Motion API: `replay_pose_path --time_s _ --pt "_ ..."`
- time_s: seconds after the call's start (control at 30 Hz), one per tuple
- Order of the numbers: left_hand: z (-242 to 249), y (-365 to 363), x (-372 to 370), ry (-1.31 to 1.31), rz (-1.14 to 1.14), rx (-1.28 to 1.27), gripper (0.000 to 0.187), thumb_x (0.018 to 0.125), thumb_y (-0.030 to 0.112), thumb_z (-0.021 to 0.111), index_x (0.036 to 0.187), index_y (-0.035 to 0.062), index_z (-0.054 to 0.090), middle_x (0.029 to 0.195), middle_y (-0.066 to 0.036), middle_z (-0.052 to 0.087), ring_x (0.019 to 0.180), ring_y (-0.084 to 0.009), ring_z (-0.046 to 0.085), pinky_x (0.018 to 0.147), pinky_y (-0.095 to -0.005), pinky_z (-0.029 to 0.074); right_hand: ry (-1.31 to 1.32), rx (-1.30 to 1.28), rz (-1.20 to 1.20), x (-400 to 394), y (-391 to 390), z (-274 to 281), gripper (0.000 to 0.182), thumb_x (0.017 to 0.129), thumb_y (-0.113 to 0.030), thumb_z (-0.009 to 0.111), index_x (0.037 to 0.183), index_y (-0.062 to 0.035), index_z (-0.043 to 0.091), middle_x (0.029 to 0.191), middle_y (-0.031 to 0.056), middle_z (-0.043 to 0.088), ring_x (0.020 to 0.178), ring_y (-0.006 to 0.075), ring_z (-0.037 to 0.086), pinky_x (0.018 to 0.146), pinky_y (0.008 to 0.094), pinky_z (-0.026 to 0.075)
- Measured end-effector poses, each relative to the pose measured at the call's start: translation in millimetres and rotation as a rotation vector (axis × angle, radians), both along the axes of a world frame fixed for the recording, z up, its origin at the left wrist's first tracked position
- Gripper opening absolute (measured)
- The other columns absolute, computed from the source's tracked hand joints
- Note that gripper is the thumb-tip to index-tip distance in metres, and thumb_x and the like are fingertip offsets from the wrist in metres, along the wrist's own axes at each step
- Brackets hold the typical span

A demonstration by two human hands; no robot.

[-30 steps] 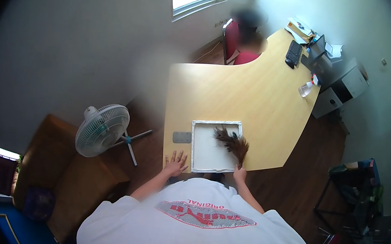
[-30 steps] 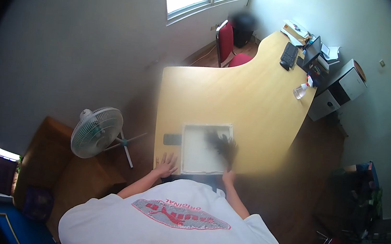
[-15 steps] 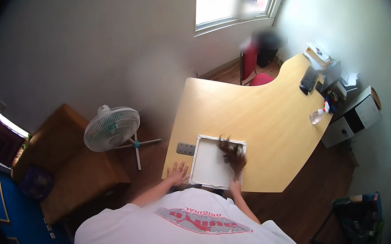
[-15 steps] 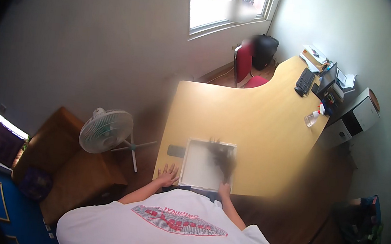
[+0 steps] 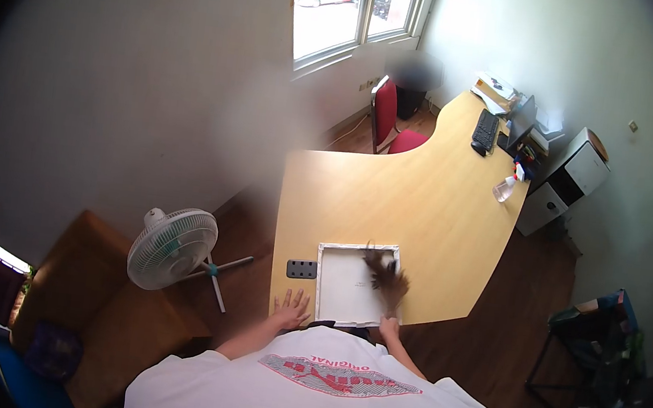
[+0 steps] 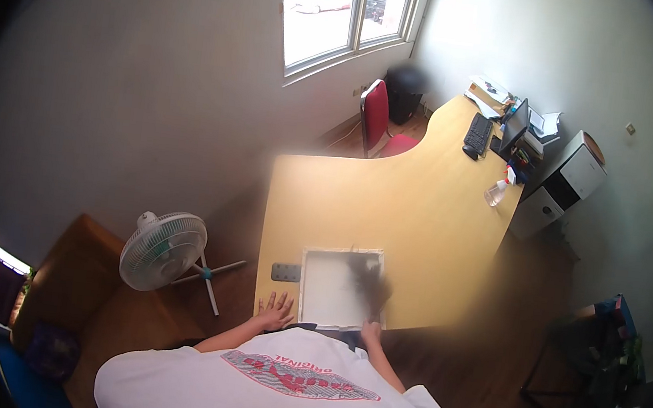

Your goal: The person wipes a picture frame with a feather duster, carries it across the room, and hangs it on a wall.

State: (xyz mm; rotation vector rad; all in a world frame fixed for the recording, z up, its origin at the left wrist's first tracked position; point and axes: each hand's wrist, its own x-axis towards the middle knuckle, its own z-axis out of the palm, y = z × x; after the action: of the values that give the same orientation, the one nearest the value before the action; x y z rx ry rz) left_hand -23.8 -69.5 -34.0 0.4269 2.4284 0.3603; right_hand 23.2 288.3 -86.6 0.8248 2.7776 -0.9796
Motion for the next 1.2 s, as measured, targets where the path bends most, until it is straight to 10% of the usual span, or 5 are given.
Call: replay_pose_path --time_s 0.17,0.27,0.4,0.6,1.2 --pt "-4 -12 -8 0.01 -0.101 0.025 0.072 0.096 0.061 0.03 0.155 0.0285 0.003 0.161 -0.004 -0.012 0.146 -0.0372 -0.015 0.108 -0.0694 -0.007 -0.035 -0.228 -0.031 27 1 9 0.049 0.089 -0.038 0.057 0.089 0.0103 0.066 0.079 0.0302 0.066 0.078 0.0412 0.069 0.071 0.048 0.053" --pt "-5 -15 -11 0.062 -0.149 0.046 0.07 0.097 0.06 0.029 0.155 0.0285 0.004 0.161 -0.004 -0.012 0.146 -0.0375 -0.015 0.107 -0.0696 -0.008 0.043 -0.008 -0.082 50 -7 -10 0.044 0.09 -0.035 0.061 0.066 0.002 0.06 0.057 0.0154 0.058 0.047 0.0252 0.058 0.044 0.0405 0.046" --pt "5 -16 -17 0.134 -0.194 0.061 0.064 0.1 0.054 0.029 0.154 0.024 0.012 0.162 -0.008 -0.003 0.147 -0.0393 -0.009 0.109 -0.0706 0.001 -0.11 -0.866 -0.427 70 -4 15 0.043 0.091 -0.037 0.061 0.068 -0.0003 0.06 0.06 0.0127 0.059 0.051 0.0225 0.058 0.047 0.0395 0.043" --pt "6 -12 -27 0.151 -0.215 0.088 0.064 0.1 0.052 0.029 0.155 0.0235 0.011 0.162 -0.008 -0.004 0.146 -0.0393 -0.01 0.108 -0.0713 0.0 -0.048 -0.31 0.021 70 -8 41 0.039 0.089 -0.037 0.061 0.074 -0.0015 0.067 0.063 0.0147 0.062 0.057 0.0236 0.062 0.054 0.0404 0.047" --pt "1 37 -9 0.079 0.208 0.005 0.069 0.097 0.06 0.028 0.155 0.026 0.013 0.162 -0.002 -0.005 0.147 -0.0368 -0.008 0.11 -0.0682 -0.002 -0.172 -0.143 0.397 -24 46 53 0.045 0.084 -0.029 0.051 0.084 0.0138 0.065 0.09 0.0366 0.063 0.096 0.046 0.064 0.079 0.0504 0.049"
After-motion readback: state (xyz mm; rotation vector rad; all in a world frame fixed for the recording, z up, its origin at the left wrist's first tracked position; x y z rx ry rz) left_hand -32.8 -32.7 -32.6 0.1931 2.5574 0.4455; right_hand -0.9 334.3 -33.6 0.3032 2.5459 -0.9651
